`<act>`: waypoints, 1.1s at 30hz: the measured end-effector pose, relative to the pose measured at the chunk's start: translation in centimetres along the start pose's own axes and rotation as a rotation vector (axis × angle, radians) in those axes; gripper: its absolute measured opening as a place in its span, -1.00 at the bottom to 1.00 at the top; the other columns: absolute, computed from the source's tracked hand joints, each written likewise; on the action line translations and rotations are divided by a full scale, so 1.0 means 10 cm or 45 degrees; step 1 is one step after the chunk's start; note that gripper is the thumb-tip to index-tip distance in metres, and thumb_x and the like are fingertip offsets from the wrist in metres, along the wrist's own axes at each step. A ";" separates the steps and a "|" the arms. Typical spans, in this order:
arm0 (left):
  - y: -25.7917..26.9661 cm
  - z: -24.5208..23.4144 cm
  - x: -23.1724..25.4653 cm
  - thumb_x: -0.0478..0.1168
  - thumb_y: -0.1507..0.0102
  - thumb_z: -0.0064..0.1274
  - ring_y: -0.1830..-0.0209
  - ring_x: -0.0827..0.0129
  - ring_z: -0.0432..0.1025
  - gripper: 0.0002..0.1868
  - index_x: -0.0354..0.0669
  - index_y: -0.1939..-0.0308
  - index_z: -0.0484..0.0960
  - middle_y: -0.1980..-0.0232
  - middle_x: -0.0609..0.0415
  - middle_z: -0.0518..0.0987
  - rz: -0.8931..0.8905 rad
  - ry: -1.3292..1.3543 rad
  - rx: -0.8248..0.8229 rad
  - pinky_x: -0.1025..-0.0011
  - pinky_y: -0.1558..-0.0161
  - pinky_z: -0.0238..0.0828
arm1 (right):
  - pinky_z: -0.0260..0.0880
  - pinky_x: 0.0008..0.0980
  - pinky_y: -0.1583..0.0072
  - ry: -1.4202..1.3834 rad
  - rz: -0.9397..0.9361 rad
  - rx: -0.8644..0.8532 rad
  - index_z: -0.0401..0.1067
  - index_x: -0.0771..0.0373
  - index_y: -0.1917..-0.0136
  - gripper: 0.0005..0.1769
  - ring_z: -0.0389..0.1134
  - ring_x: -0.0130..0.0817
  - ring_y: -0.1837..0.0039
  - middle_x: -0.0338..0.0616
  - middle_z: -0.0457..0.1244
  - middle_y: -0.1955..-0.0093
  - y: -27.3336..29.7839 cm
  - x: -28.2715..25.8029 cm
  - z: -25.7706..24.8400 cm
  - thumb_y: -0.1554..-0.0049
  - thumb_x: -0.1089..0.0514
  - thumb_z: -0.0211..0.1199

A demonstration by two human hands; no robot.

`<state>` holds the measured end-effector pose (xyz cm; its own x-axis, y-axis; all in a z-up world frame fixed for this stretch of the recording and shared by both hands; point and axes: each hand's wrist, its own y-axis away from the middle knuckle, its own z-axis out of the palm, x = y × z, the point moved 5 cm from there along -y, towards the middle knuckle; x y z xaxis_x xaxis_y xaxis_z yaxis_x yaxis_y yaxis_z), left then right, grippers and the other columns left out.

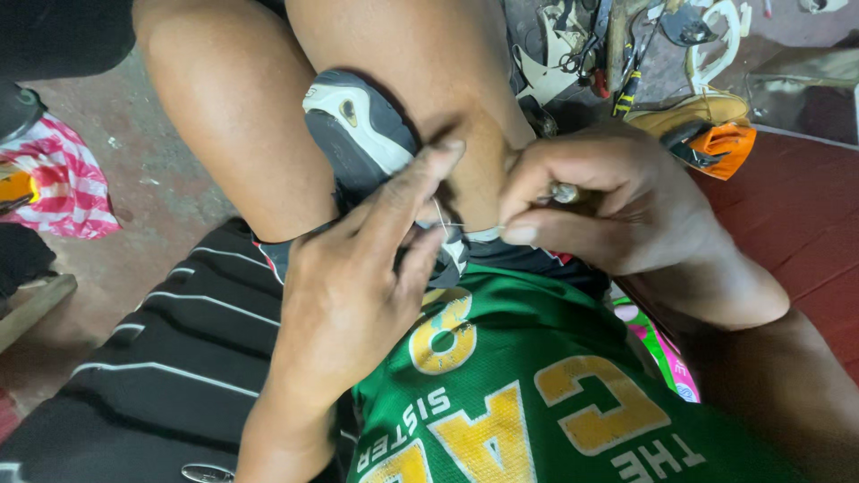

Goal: The person sits on the floor and sews a black and white sneaker using a needle and white thread. They repeatedly insert the needle into the shoe's upper and pull the thread through to stitch the material.

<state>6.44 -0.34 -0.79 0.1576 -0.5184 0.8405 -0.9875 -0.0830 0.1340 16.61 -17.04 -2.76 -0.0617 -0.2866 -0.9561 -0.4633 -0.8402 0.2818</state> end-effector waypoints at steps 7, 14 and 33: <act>-0.02 0.01 0.02 -0.35 -0.15 0.34 0.06 0.29 0.55 -0.10 -0.12 -0.49 0.18 -0.15 -0.08 0.52 -0.044 0.053 0.058 0.42 0.09 0.58 | 0.36 -0.43 0.24 0.631 -0.374 0.087 0.54 0.15 0.09 -0.83 0.41 -0.45 0.24 -0.23 0.38 0.16 -0.29 0.05 0.26 -0.06 0.12 0.46; 0.03 -0.01 -0.06 -0.32 -0.13 0.42 0.34 0.41 0.43 -0.05 -0.13 -0.50 0.18 0.05 -0.01 0.47 -0.152 0.075 0.069 0.47 0.28 0.50 | 0.36 -0.24 0.15 1.312 -0.135 0.406 0.52 0.15 0.03 -0.91 0.39 -0.21 0.14 -0.14 0.35 0.10 -0.13 0.73 -0.78 -0.19 0.17 0.39; 0.00 -0.09 -0.06 -0.40 -0.25 0.30 0.24 0.52 0.57 -0.27 -0.21 -0.45 0.28 -0.34 -0.18 0.44 -0.053 0.175 0.128 0.62 0.25 0.56 | 0.45 -0.26 0.09 0.748 -0.336 0.111 0.17 0.32 -0.38 -0.43 0.42 -0.20 0.12 0.04 0.35 -0.01 -0.01 0.32 0.34 -0.13 0.28 0.22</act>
<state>6.34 0.75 -0.77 0.1900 -0.3919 0.9002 -0.9740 -0.1904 0.1227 13.46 -16.28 -6.13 0.5465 -0.3009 -0.7815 -0.4685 -0.8834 0.0125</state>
